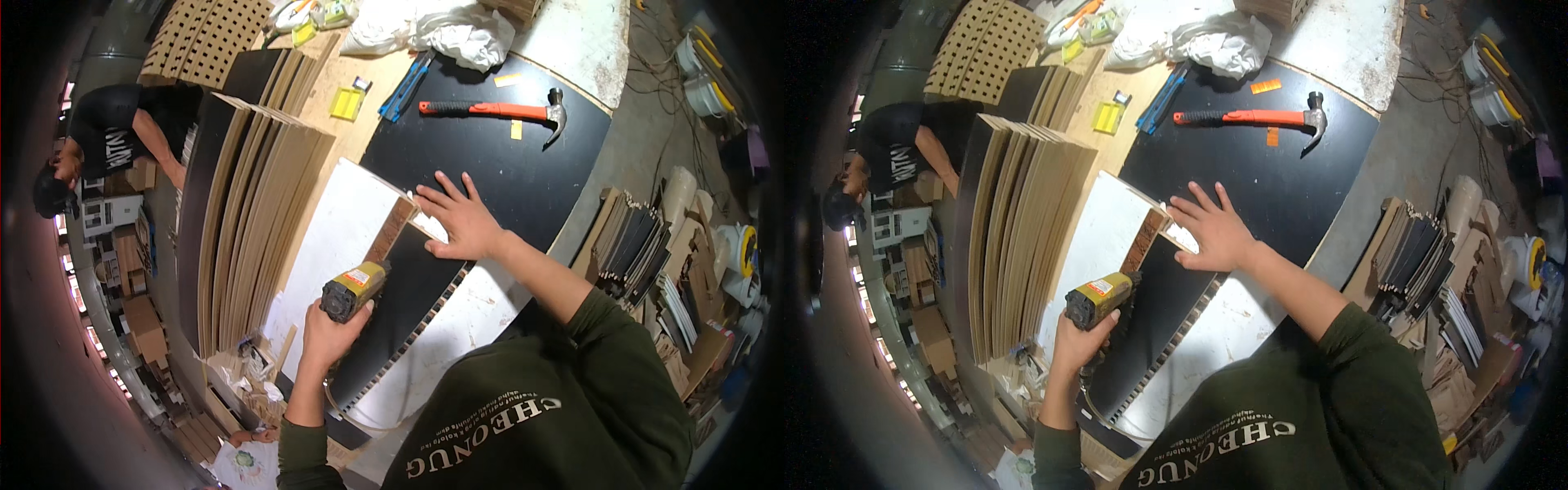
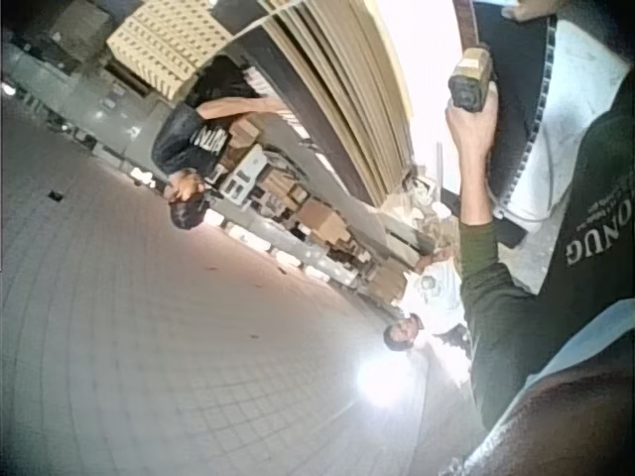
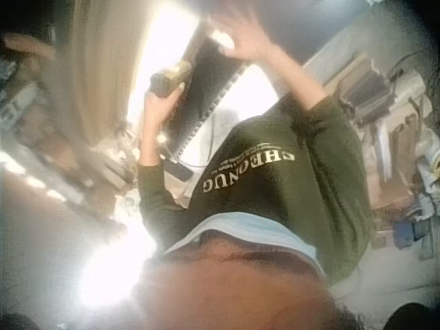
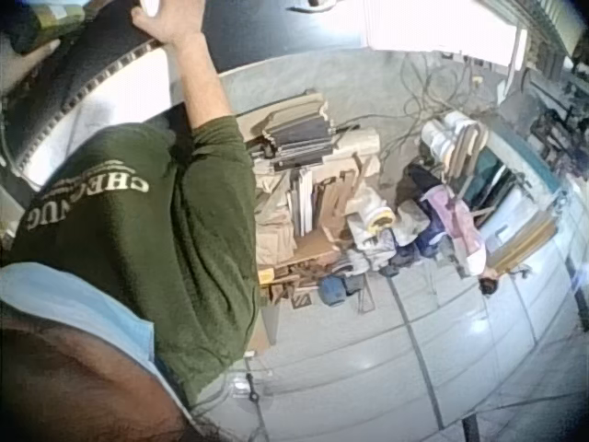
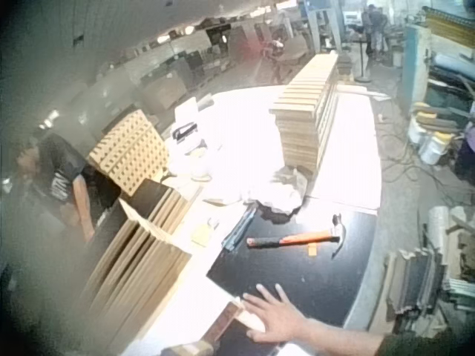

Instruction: Assembling wooden furniture components by nailing slats into a frame using a pneumatic nail gun.

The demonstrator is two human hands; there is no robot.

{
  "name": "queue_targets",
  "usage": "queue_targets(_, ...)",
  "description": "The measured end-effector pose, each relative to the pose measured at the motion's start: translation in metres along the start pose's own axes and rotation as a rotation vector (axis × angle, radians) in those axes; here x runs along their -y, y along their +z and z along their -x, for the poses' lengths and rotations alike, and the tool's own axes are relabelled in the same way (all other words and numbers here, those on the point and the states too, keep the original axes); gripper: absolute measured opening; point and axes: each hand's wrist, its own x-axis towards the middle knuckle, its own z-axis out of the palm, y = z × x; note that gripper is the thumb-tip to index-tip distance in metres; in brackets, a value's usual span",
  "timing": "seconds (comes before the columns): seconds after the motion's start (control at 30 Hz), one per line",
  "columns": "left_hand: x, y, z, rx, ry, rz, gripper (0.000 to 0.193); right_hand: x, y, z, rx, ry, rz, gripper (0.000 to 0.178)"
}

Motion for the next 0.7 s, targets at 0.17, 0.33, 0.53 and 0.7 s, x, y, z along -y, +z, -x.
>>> queue_targets(0.17, -0.014, 0.002, -0.009, 0.023, -0.007, 0.035, 0.035, 0.0, -0.001, 0.0, -0.006, 0.006, -0.005, 0.078)
queue_targets(0.33, -0.023, 0.003, -0.016, 0.043, -0.007, -0.013, 0.035, 0.001, -0.003, 0.0, -0.003, 0.011, -0.014, 0.077)
queue_targets(0.53, -0.014, 0.01, -0.021, -0.043, 0.104, -0.073, 0.037, 0.002, -0.003, 0.003, 0.003, 0.007, -0.03, 0.078)
queue_targets(0.7, -0.032, 0.003, -0.018, 0.057, 0.004, -0.019, 0.036, 0.002, 0.001, 0.004, 0.005, 0.019, -0.026, 0.078)
